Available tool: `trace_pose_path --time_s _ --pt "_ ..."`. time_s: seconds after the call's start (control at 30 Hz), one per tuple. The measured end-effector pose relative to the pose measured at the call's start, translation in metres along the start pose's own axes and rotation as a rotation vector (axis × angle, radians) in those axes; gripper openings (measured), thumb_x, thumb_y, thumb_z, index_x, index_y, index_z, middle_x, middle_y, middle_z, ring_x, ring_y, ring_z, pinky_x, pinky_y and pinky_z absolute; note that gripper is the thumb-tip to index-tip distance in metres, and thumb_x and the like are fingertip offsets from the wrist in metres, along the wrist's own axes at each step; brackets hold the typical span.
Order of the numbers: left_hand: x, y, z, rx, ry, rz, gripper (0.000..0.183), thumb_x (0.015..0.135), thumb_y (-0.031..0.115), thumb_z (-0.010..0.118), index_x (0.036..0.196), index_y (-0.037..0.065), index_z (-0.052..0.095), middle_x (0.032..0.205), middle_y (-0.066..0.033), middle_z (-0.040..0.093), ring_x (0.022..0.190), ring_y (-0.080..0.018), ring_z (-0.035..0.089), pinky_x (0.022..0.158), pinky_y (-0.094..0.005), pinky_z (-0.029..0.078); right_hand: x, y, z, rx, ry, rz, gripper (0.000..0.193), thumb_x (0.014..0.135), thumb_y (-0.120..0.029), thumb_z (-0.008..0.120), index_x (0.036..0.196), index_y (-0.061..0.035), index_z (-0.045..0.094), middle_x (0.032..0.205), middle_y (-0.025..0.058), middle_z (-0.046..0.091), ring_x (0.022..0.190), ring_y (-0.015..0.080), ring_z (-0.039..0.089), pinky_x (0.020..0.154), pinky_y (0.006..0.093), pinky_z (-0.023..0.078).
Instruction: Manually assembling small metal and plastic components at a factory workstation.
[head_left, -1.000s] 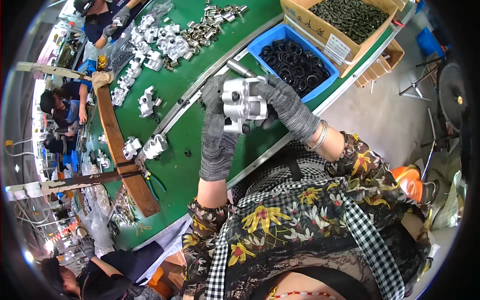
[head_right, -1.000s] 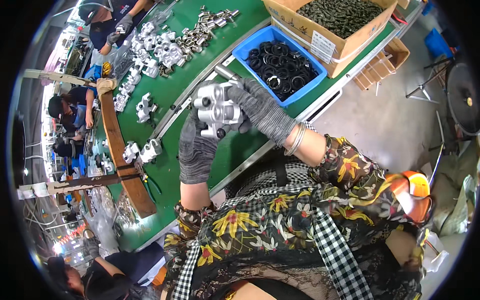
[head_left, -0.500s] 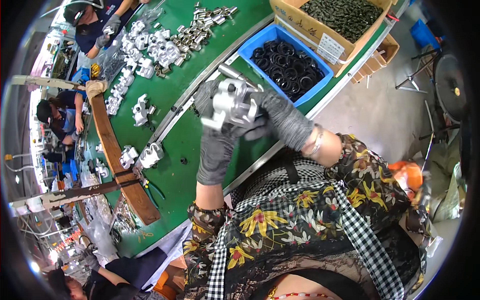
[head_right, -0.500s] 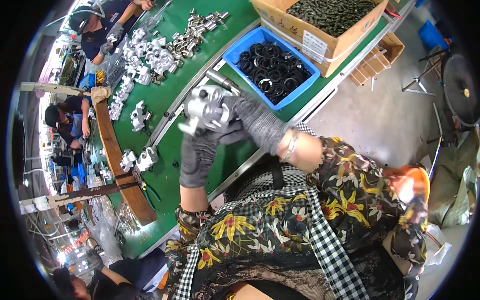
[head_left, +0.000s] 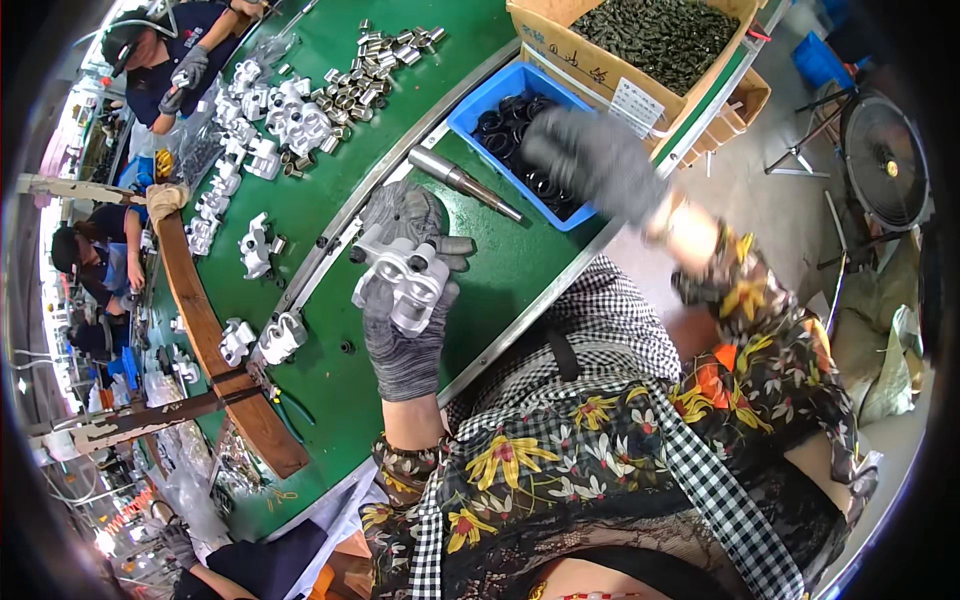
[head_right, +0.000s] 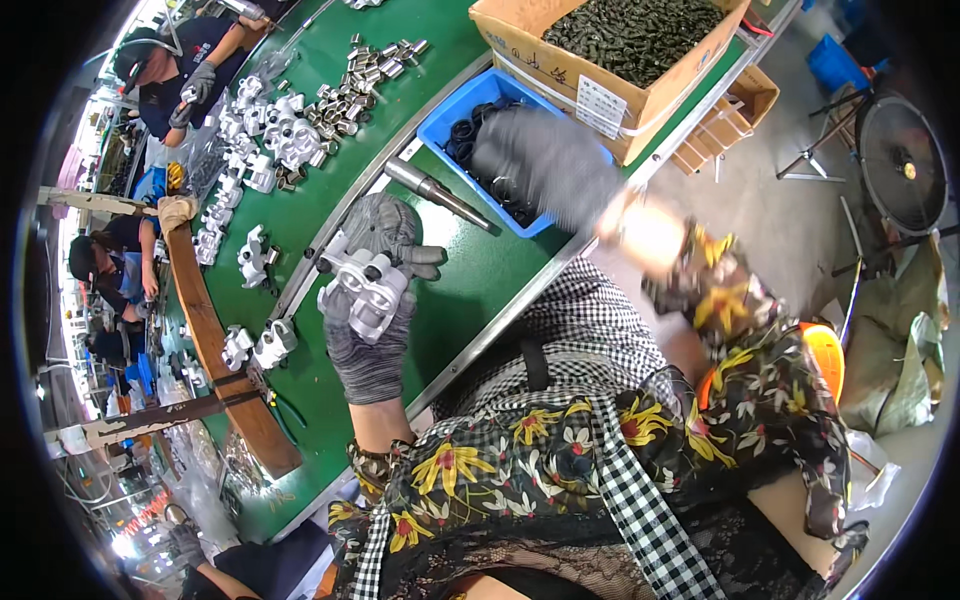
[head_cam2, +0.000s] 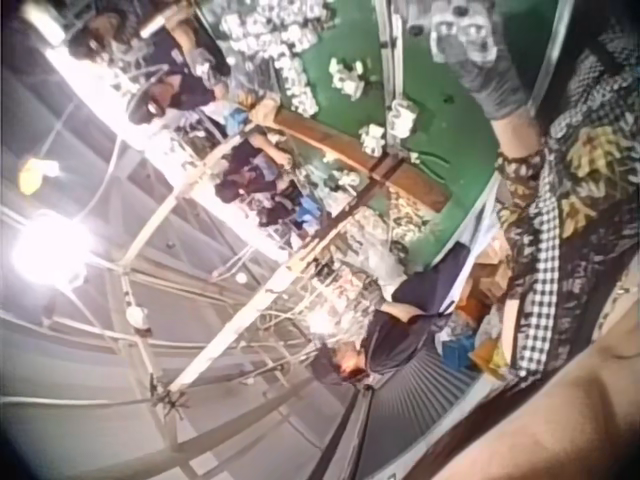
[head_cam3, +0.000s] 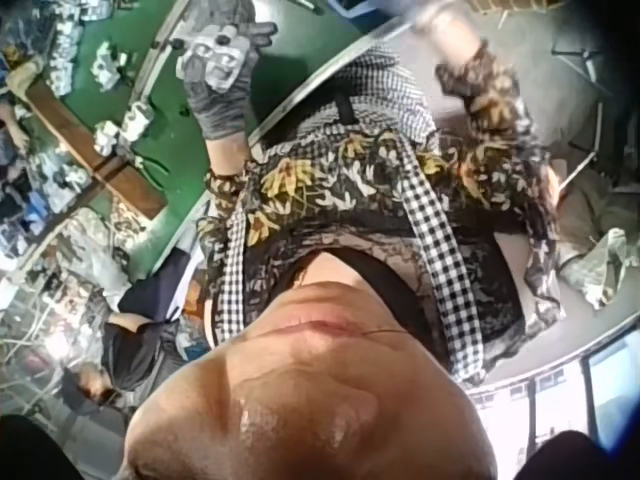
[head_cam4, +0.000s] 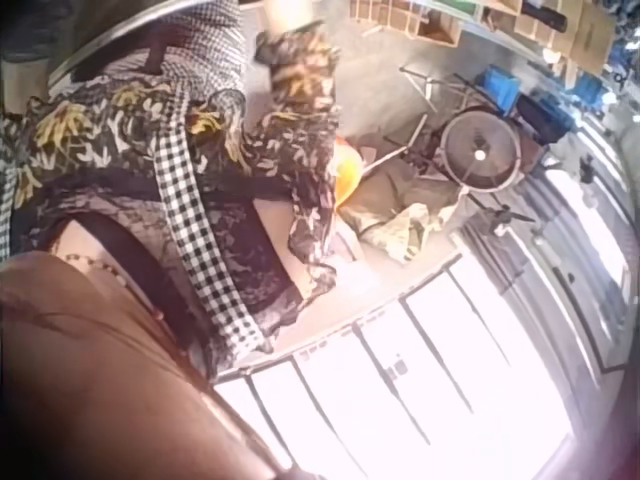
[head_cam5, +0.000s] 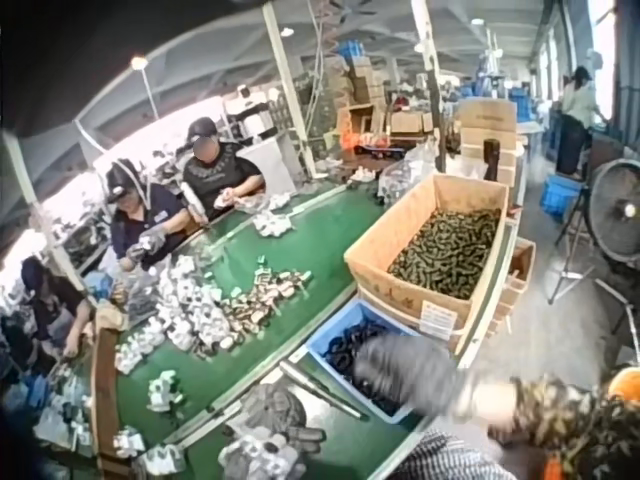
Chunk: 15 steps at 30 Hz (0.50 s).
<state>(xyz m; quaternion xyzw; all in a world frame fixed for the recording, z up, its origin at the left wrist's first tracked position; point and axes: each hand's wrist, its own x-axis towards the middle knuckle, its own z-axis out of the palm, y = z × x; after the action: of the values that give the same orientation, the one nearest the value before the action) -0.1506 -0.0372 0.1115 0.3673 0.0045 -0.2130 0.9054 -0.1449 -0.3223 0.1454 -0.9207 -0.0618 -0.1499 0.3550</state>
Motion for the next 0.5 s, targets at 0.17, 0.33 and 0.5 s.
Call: trace_pose_path --time_s 0.17,0.33,0.5 --pt "0.0 -0.01 0.011 0.5 0.024 0.076 0.048 0.088 0.027 0.06 0.125 0.0 0.045 0.114 -0.0159 0.057 0.099 -0.0276 0.061 0.074 -0.0402 0.059 0.049 0.037 -0.011 -0.575 -0.289 -0.031 0.017 0.082 -0.007 0.058 0.097 -0.0083 0.064 0.099 0.0101 0.061 0.09 0.029 0.063 0.078 0.0382 0.051" --pt "-0.001 -0.01 0.008 -0.04 0.031 -0.106 0.051 0.086 0.03 0.063 0.124 0.0 0.047 0.114 -0.0151 0.057 0.098 -0.0263 0.061 0.071 -0.0376 0.059 0.054 0.044 -0.013 -0.801 -0.472 -0.185 0.013 0.081 -0.006 0.057 0.092 -0.0056 0.063 0.099 0.0113 0.062 0.092 0.0286 0.064 0.078 0.0383 0.052" --pt "-0.003 -0.009 -0.002 0.035 0.122 -0.092 0.057 0.085 0.036 0.061 0.125 -0.002 0.046 0.115 -0.0183 0.056 0.101 -0.0313 0.06 0.075 -0.0414 0.059 0.054 0.017 -0.019 -0.621 -0.406 0.011 0.008 0.08 -0.01 0.061 0.087 -0.0069 0.064 0.076 0.015 0.064 0.083 0.0311 0.064 0.072 0.0396 0.049"
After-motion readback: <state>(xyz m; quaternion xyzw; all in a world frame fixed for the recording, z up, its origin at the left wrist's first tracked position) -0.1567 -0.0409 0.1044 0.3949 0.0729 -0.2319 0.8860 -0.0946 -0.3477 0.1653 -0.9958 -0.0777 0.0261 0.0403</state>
